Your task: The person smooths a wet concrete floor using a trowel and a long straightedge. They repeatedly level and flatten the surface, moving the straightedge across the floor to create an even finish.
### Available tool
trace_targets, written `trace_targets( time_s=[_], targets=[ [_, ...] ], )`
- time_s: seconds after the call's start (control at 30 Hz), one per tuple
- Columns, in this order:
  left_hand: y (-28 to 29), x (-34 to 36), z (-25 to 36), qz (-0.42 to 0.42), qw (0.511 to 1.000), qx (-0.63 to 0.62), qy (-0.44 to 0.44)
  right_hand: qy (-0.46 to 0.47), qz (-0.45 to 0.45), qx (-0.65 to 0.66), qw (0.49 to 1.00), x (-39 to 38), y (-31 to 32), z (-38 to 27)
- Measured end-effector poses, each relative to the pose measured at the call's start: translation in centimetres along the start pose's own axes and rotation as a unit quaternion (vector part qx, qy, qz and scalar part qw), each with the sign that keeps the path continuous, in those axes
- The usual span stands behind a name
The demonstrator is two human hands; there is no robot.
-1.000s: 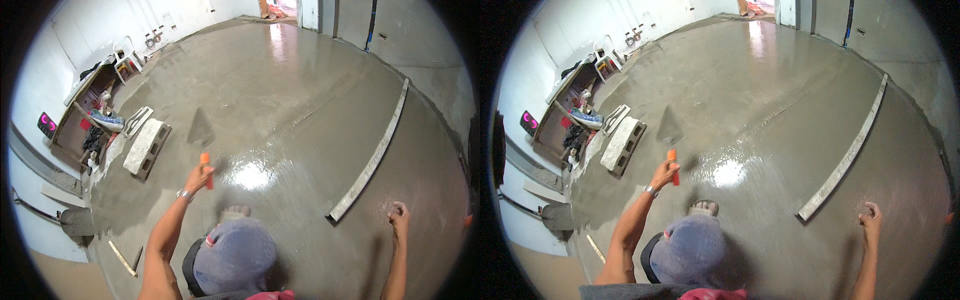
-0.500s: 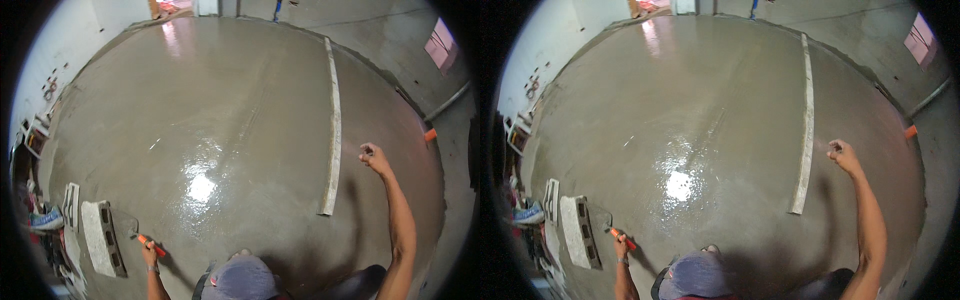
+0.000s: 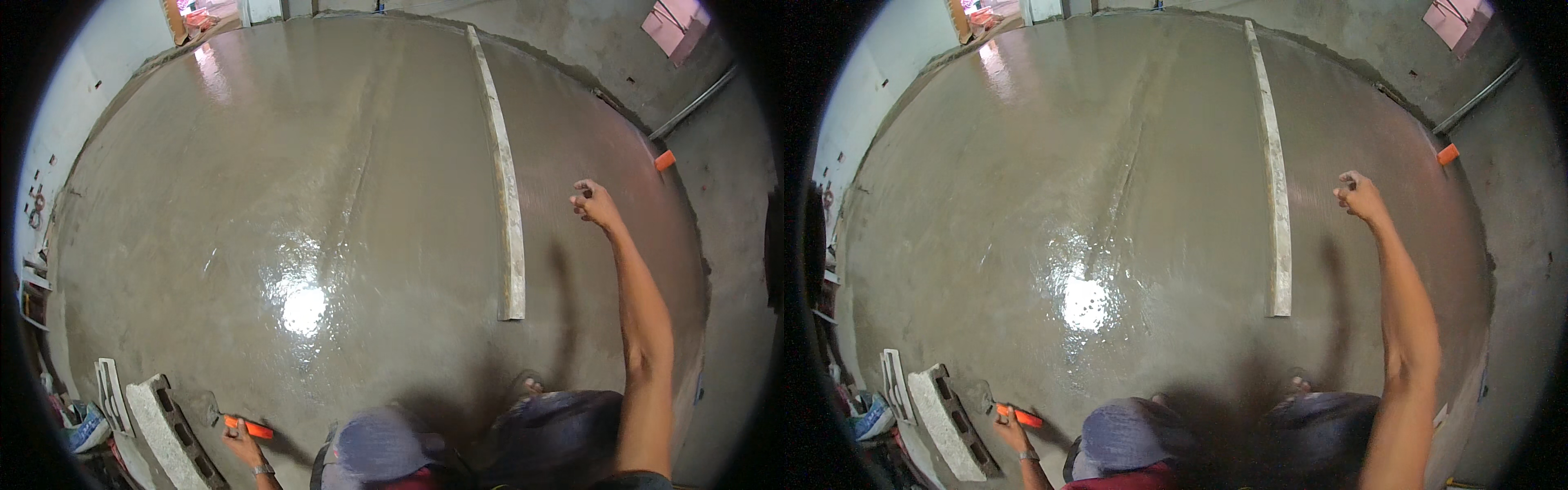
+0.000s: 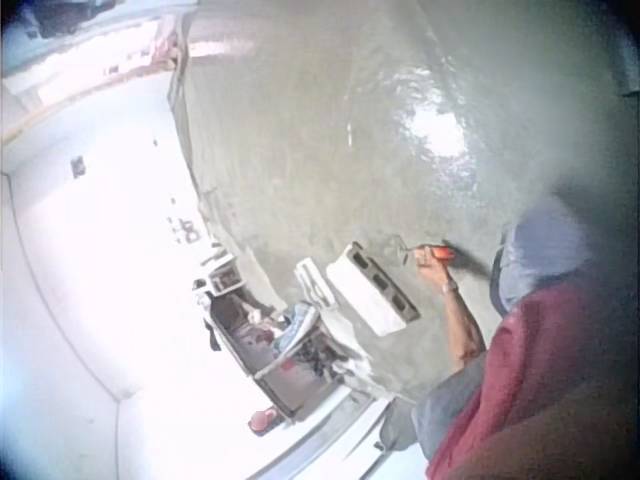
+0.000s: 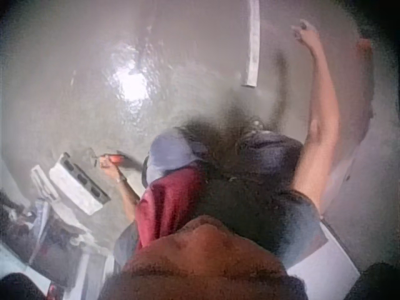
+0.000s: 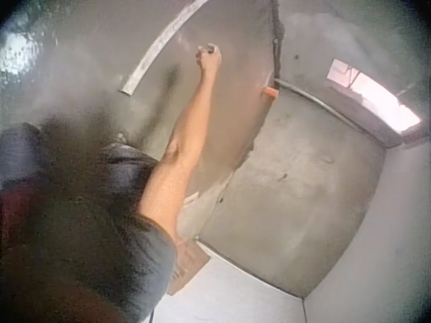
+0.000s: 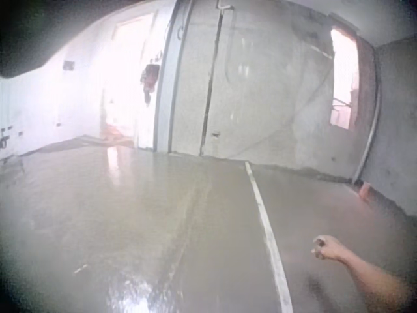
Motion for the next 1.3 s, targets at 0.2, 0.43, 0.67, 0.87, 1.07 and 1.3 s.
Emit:
trace_targets(
  time_s=[0.2,0.43,0.67,0.87,1.07,1.3],
  targets=[
    [8.7,3.8,24.8,-0.061,0.931,-0.342,-0.115,-0.042,0.019,0.097,0.994,1.7,-2.8,0.9],
    [21.5,-1.6,48.8,-0.037,0.704,-0.480,-0.522,-0.051,0.002,0.204,0.978,7.9,-8.7,5.8],
    [22.1,-5.6,57.3,0.008,0.717,-0.394,-0.575,-0.082,-0.003,0.230,0.970,12.6,-13.3,8.0],
    [21.3,-6.6,62.6,0.046,0.748,-0.319,-0.581,0.035,-0.010,0.283,0.958,12.4,-19.1,-0.4],
    [21.8,-7.0,66.4,0.088,0.755,-0.268,-0.591,0.088,-0.051,0.247,0.964,5.9,-17.6,-5.6],
    [21.4,-6.0,70.5,0.125,0.750,-0.241,-0.604,0.060,-0.072,0.300,0.949,6.7,-18.4,-3.2]
  ],
)
Point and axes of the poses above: each hand's wrist, its own x-axis towards the middle knuckle, its own y-axis out of the back of the hand, z = x × y, the point moved 5 cm from there along x, towards the middle knuckle, and after that the axes turned 10 degrees about -y, right-handed, at the moved point
